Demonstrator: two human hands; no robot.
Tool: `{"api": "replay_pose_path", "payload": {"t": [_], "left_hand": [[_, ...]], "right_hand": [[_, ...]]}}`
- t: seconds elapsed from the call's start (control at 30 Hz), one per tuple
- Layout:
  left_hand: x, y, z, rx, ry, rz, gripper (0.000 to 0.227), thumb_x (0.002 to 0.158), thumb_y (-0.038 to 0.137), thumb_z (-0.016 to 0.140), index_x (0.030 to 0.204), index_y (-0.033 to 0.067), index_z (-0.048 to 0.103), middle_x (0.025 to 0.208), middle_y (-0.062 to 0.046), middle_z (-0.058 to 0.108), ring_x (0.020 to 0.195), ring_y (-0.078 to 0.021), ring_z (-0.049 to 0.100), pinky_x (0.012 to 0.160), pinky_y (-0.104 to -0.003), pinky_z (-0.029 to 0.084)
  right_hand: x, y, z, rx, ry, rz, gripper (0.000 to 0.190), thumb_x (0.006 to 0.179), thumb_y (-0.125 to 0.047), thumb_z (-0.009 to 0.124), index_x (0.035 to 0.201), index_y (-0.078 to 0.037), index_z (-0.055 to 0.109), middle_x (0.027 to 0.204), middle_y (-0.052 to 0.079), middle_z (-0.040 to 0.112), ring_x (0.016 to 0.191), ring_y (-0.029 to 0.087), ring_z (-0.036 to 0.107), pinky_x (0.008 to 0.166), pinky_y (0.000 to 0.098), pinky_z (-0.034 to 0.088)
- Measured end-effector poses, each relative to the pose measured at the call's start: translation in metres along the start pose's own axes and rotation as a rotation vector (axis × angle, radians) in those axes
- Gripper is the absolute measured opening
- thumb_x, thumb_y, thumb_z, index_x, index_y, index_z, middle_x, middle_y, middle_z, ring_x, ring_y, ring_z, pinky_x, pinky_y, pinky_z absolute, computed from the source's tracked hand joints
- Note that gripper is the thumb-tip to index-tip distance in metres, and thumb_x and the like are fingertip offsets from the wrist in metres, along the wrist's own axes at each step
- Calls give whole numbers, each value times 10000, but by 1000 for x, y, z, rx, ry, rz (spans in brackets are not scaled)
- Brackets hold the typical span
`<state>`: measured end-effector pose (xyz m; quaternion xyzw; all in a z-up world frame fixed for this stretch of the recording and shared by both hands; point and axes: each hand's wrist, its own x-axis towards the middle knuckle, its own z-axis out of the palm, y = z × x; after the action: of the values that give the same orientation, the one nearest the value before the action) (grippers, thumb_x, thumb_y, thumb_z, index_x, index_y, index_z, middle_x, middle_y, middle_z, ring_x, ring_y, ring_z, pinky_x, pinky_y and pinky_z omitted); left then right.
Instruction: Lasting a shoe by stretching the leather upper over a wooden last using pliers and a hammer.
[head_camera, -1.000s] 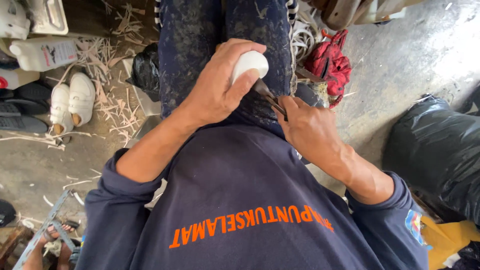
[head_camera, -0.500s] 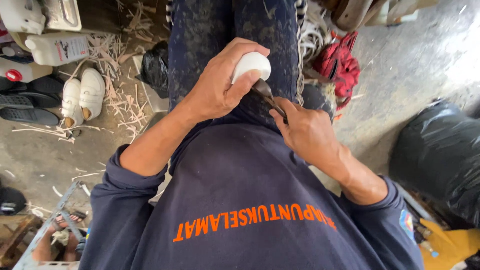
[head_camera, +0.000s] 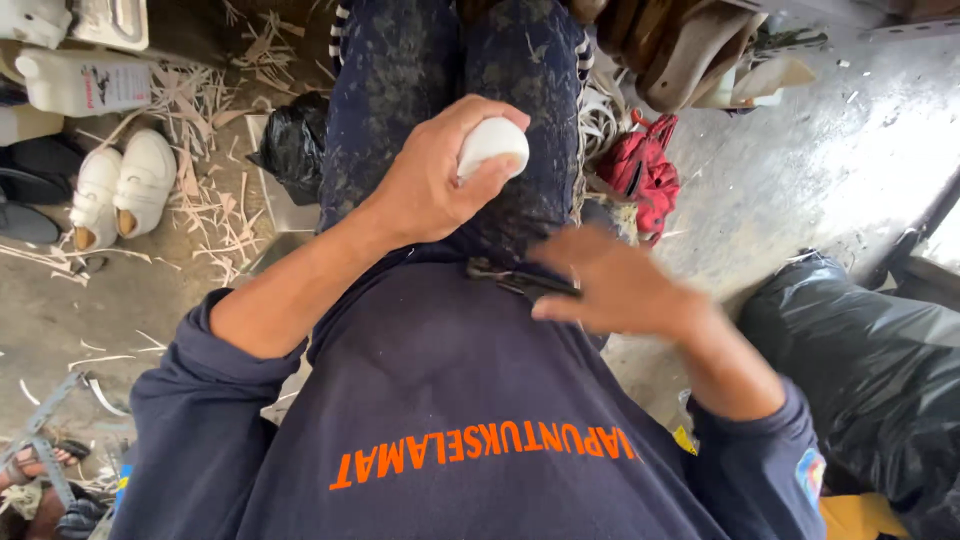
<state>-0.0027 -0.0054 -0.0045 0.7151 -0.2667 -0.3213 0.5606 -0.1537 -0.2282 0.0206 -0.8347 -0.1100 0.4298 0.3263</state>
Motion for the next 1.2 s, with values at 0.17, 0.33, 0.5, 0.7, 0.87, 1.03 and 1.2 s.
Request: {"api": "replay_pose_path", "payload": {"t": [0.17,0.33,0.5,0.7,0.87,1.03,1.2], "left_hand": [[-5,-4,9,-62,49,26,505,1034,371,600,1449,143,424,1282,-65,686,1057,-209,695,844,-326,564],[-2,-1,16,-113,124,0,667,984,313,659,1534,159,313,1278,-89,735,1017,-188,730,823,-295,589],[-4,-1,19,-204,121,-67,711,1004,377,656,1567,186,267,1300,-67,733,922,-157,725,757,-264,590],[-2,-2,19,-158,129,-68,732,990,341,692,1568,209,262,1279,-20,753,975,-158,748,859,-301,568],[-3,-2,20,-123,122,-83,753,996,331,694,1587,190,250,1241,-14,739,920,-156,715,835,-317,555],[-1,-3,18,-128,132,-115,774,994,333,690,1595,190,224,1232,17,736,805,-128,674,798,-296,546],[-3,-13,19,-116,117,-53,762,1032,358,678,1605,183,208,1242,-16,727,902,-156,697,862,-321,542]], "right_hand": [[34,81,-69,-439,785,193,468,889,-10,548,1339,62,440,885,128,482,564,137,471,355,279,311],[45,63,-93,-359,979,66,300,983,-26,516,1264,52,445,880,133,457,621,178,431,482,329,323],[59,43,-107,-215,1155,-116,93,1124,-51,469,1152,36,453,873,139,419,705,239,369,672,406,340],[9,-1,-92,187,727,46,104,1146,-95,403,1152,5,431,676,34,475,407,120,412,319,260,390],[-8,-53,-100,121,688,-9,251,1084,-143,500,1144,55,641,709,34,508,588,177,496,595,360,420],[-3,-39,-95,-120,609,-25,362,1108,-288,582,945,27,653,684,88,585,537,227,512,513,404,425],[6,-44,-101,-318,632,-165,353,1117,-211,627,1417,-26,661,866,128,623,724,304,593,621,438,459]]}}
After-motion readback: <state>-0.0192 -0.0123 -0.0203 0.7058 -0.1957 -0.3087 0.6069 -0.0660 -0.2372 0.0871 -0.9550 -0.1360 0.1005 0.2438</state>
